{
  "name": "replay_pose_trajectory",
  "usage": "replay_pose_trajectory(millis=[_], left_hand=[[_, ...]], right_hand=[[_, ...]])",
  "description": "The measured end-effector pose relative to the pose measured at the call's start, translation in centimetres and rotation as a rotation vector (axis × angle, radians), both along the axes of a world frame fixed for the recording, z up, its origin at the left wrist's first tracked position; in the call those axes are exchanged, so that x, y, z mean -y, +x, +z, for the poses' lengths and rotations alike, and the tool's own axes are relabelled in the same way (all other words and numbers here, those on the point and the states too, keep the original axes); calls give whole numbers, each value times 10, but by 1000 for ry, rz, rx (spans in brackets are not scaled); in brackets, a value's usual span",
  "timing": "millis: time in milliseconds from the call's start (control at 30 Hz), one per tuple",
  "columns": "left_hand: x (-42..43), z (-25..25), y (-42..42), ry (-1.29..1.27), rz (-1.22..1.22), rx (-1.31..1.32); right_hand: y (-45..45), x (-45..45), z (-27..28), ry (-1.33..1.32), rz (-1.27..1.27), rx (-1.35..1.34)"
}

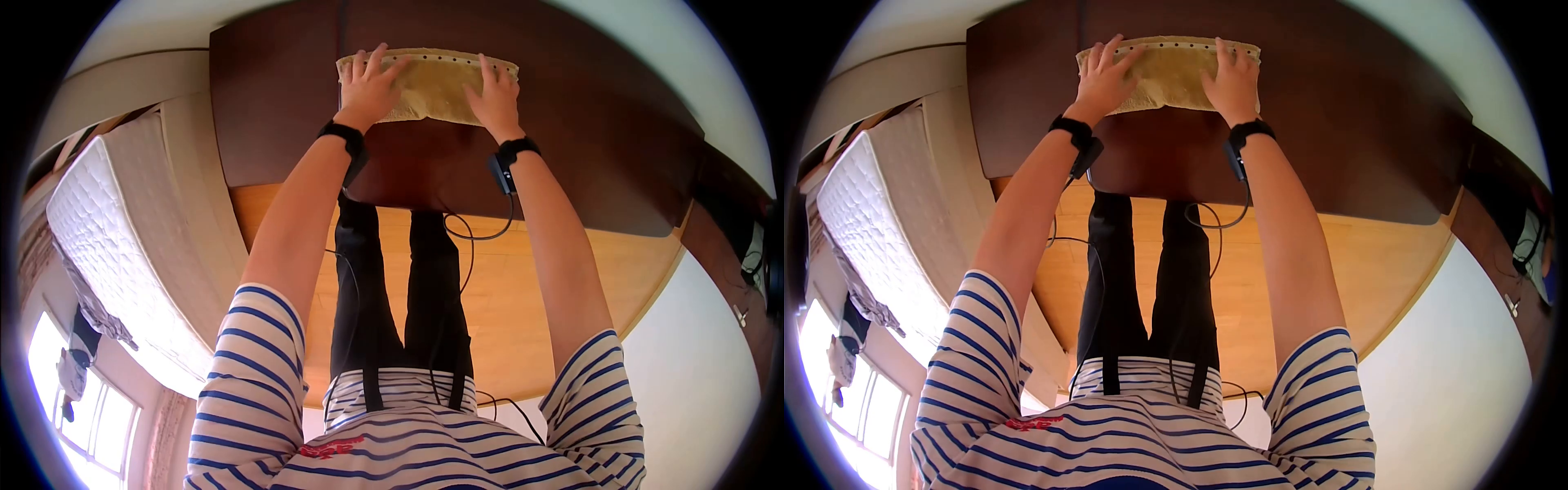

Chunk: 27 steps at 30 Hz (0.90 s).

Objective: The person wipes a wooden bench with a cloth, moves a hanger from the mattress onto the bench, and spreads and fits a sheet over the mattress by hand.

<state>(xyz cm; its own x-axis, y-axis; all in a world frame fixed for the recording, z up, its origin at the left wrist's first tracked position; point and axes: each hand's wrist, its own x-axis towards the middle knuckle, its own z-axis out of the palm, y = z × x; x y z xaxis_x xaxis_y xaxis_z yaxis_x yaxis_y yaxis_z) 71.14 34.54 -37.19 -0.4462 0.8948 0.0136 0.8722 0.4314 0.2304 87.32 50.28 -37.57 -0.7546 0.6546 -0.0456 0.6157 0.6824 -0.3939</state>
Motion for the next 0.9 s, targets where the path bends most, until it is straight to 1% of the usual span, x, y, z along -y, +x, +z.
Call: replay_pose_trajectory(millis=[67,100,167,233,267,367,500,533,567,600,633,667,700,733,767,800,833,867,900], left_hand=[[-4,-15,-3,-31,-12,-47],[-6,-12,-2,-24,16,-36],[-3,-10,12,-28,42,-19],[12,-10,34,-140,151,25],[26,-11,45,-88,122,39],[77,-14,75,-79,51,129],[140,2,105,-175,64,283],[153,4,111,-162,79,278],[168,2,117,-232,69,314],[182,2,118,-301,61,353],[198,5,118,-324,84,487],[214,12,115,-341,107,616],[230,20,109,-419,117,709],[244,32,101,-490,131,797],[251,59,91,-542,192,825],[258,85,82,-584,261,850],[268,100,77,-513,284,821],[281,112,72,-440,308,779],[295,118,70,-463,271,729]], right_hand=[[-15,2,-2,-1,-64,84],[-16,4,-9,-8,-61,88],[-13,13,-19,114,-70,18],[-5,35,-18,114,-43,13],[-2,49,-17,127,-12,-10],[13,91,-12,-30,22,1],[38,161,8,-110,121,85],[49,180,6,-139,125,64],[58,196,9,-209,134,68],[60,209,14,-286,149,128],[68,221,16,-317,207,154],[79,232,9,-495,258,133],[78,237,22,-712,311,256],[71,238,42,-863,374,321],[65,245,68,-878,333,279],[65,254,75,-873,340,177],[51,254,102,-949,358,172],[45,261,114,-880,356,159],[35,264,132,-884,368,270]])
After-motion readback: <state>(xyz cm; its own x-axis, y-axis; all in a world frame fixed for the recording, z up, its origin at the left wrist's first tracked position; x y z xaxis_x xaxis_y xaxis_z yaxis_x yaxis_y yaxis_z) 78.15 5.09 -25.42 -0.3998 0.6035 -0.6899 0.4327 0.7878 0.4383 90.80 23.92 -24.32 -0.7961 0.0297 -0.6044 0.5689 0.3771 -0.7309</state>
